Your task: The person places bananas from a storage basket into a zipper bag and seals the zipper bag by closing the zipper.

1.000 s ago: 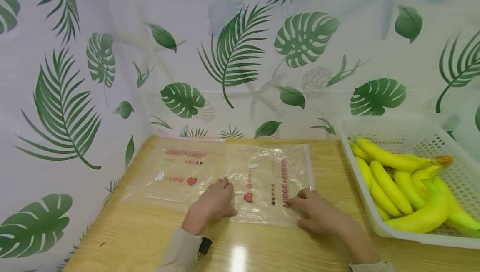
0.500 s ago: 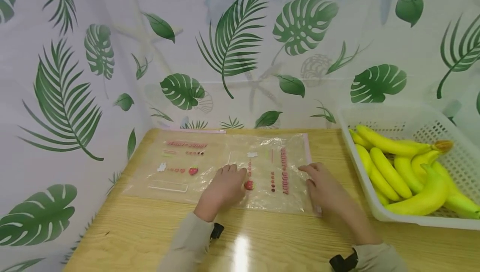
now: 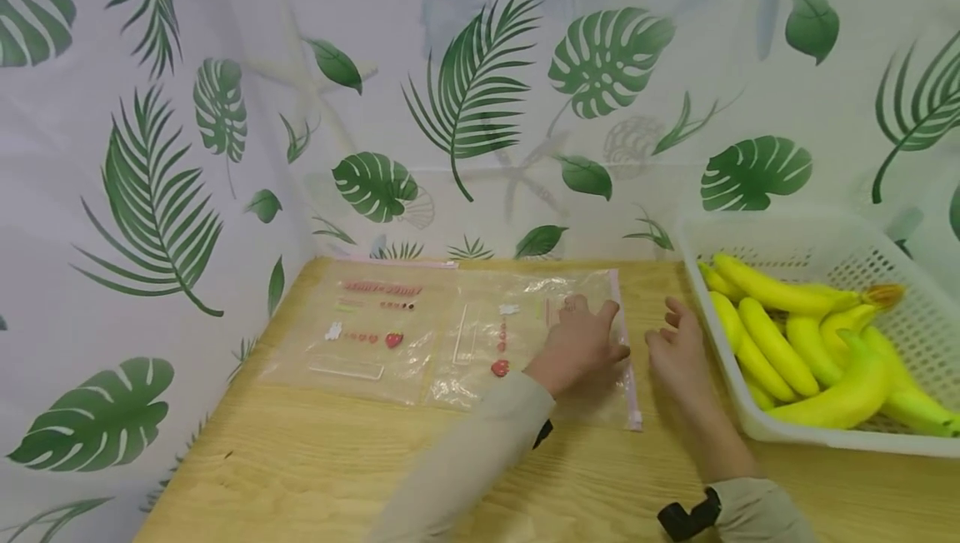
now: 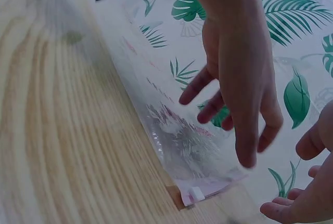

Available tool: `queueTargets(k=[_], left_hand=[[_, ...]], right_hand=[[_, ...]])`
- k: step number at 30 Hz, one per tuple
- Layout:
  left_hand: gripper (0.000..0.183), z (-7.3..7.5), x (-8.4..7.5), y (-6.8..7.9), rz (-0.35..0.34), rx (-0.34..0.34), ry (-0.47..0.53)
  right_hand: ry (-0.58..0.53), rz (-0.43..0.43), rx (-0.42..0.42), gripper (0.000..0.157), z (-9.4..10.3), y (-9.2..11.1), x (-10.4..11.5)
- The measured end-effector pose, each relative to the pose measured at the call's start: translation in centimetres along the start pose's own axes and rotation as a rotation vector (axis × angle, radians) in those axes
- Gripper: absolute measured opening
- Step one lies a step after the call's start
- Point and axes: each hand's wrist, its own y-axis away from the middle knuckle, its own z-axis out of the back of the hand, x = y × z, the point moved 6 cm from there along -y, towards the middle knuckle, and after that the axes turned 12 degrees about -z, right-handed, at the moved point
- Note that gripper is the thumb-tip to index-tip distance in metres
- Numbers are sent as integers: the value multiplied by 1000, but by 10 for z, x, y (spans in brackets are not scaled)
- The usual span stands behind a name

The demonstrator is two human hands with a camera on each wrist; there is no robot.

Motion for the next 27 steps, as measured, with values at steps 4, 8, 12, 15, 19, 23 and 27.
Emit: queueTargets(k=[4,8,12,15,19,23,27], left_hand=[[62,-7,-16,-7,-42,49,-78],[50,-9,-25,-6,-93,101,-128],[40,-7,-33,-7,-119,99,-146],[43,-10,-32,-8,-107,95,-140],[47,-13,-22,-12,-49,67,-24],[38,-13,-4,-13,-38,10,257],[38,-13,13,-5,-39,-60,509]], right_hand=[[-55,-57,8,66,2,1,-3],[-51,-45,5,65,2,0,-3],[-55,-47,-17,63,6,-2,-5],[-73,-57,-21,62,5,-2,-7],[-59,-57,4,61,3,-2,-10],[-12,-50,86,62,-3,-4,-11],[39,-8,195,69,-13,-5,-11]])
